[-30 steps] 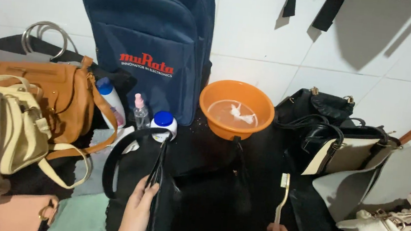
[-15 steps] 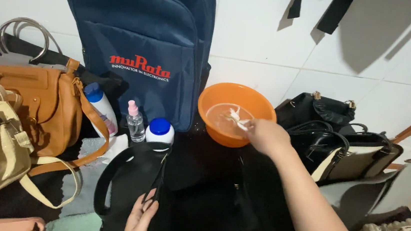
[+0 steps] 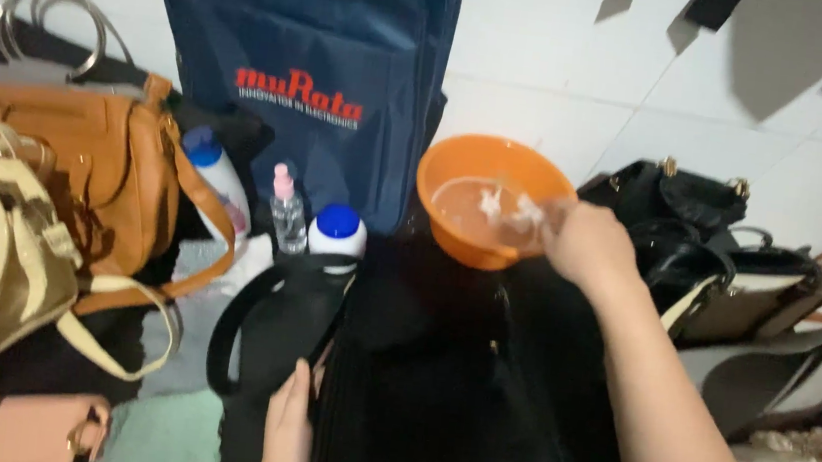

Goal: Brushing a black leather bag with a toothbrush and soapy water to clean or finish the surface.

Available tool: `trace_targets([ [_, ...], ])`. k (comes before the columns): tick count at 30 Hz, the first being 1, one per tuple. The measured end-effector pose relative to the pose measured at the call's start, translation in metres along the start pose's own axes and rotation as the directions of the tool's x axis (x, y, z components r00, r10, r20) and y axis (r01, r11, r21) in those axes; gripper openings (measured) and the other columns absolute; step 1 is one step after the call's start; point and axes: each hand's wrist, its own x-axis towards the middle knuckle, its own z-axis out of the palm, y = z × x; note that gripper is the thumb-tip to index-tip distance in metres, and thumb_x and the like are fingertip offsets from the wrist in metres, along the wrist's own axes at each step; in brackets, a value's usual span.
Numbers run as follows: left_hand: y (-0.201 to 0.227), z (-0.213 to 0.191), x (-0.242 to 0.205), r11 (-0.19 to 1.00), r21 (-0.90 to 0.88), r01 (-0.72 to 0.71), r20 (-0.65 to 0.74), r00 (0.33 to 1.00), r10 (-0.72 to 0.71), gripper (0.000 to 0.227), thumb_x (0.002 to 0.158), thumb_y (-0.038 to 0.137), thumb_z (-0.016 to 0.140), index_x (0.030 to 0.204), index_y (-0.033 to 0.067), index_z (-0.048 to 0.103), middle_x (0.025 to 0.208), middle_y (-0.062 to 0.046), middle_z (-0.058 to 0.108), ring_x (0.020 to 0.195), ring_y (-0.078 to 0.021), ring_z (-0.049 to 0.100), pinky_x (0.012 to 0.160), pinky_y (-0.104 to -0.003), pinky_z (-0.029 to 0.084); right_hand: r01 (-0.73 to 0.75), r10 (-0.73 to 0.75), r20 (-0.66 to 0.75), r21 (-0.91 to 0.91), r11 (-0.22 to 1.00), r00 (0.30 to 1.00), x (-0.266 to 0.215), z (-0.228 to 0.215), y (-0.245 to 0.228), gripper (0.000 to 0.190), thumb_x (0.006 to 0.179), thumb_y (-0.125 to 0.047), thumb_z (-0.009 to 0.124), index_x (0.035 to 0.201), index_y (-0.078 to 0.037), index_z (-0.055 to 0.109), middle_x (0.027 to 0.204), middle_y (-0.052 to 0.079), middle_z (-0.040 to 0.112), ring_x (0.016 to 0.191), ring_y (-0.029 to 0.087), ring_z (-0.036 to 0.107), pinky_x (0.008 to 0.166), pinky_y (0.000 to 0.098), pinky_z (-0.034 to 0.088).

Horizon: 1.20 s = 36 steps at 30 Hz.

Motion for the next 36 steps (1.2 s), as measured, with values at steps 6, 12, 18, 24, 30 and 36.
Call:
trace_targets([
  [6, -0.012, -0.012, 0.001, 0.936, 0.174, -0.306, 0.212, 0.940, 0.268, 0.060, 0.102, 0.040, 0.037, 0.140, 0.0024, 0.063, 0.144, -0.012, 0.067, 0.137, -0.0230, 0.060, 0.116, -0.033, 0.044, 0.211, -0.177, -0.351, 0.061, 0.976, 0.920, -0.100, 0.026, 0.023, 0.031, 0.101, -0.025, 0.055, 0.128, -0.014, 0.068, 0.102, 0.015, 0.076, 0.091, 0.046, 0.068, 0.072, 0.0559, 0.052],
  [12, -0.022, -0.019, 0.011, 0.929, 0.079, -0.362, 0.300, 0.897, 0.324, 0.057, 0.097, 0.024, 0.054, 0.150, 0.0029, 0.049, 0.157, -0.012, 0.051, 0.147, -0.0224, 0.047, 0.123, -0.035, 0.034, 0.142, -0.244, 0.112, 0.557, 0.818, 0.963, -0.243, 0.090, 0.050, 0.036, 0.086, -0.025, 0.071, 0.120, -0.020, 0.083, 0.123, -0.010, 0.087, 0.110, -0.004, 0.077, 0.099, 0.0187, 0.054],
  [18, -0.023, -0.018, 0.008, 0.939, 0.073, -0.337, 0.267, 0.913, 0.307, 0.054, 0.097, 0.022, 0.054, 0.147, 0.0029, 0.053, 0.153, -0.011, 0.056, 0.142, -0.0212, 0.053, 0.122, -0.033, 0.038, 0.069, -0.125, 0.314, 0.183, 0.981, 0.941, -0.273, 0.101, 0.058, 0.042, 0.089, -0.037, 0.065, 0.126, -0.055, 0.073, 0.079, -0.017, 0.076, 0.069, 0.001, 0.073, 0.067, 0.0229, 0.059],
  [24, -0.029, -0.021, 0.012, 0.939, 0.083, -0.333, 0.278, 0.913, 0.299, 0.054, 0.097, 0.023, 0.054, 0.149, 0.0057, 0.051, 0.155, -0.010, 0.054, 0.141, -0.0194, 0.053, 0.122, -0.033, 0.036, 0.187, -0.207, 0.081, 0.208, 0.960, 0.975, -0.281, 0.115, 0.076, 0.048, 0.087, -0.036, 0.065, 0.133, -0.049, 0.069, 0.085, -0.017, 0.079, 0.067, 0.004, 0.075, 0.064, 0.0259, 0.059],
  [30, -0.025, -0.017, 0.007, 0.944, 0.093, -0.317, 0.249, 0.925, 0.286, 0.055, 0.095, 0.026, 0.056, 0.147, 0.0057, 0.054, 0.153, -0.009, 0.057, 0.142, -0.0204, 0.054, 0.123, -0.033, 0.036, 0.130, -0.169, 0.092, 0.326, 0.936, 0.981, -0.270, 0.100, 0.077, 0.048, 0.086, -0.029, 0.070, 0.132, -0.039, 0.073, 0.078, -0.012, 0.084, 0.059, 0.003, 0.076, 0.058, 0.0260, 0.059],
  [36, -0.025, -0.017, 0.014, 0.947, 0.029, -0.321, 0.269, 0.915, 0.302, 0.055, 0.097, 0.022, 0.054, 0.149, 0.0035, 0.051, 0.154, -0.011, 0.054, 0.142, -0.0205, 0.052, 0.123, -0.033, 0.035, -0.100, 0.114, -0.008, 0.417, 0.904, 0.993, -0.266, 0.081, 0.081, 0.043, 0.084, -0.031, 0.072, 0.126, -0.036, 0.077, 0.122, -0.009, 0.082, 0.100, 0.003, 0.075, 0.086, 0.0241, 0.052],
])
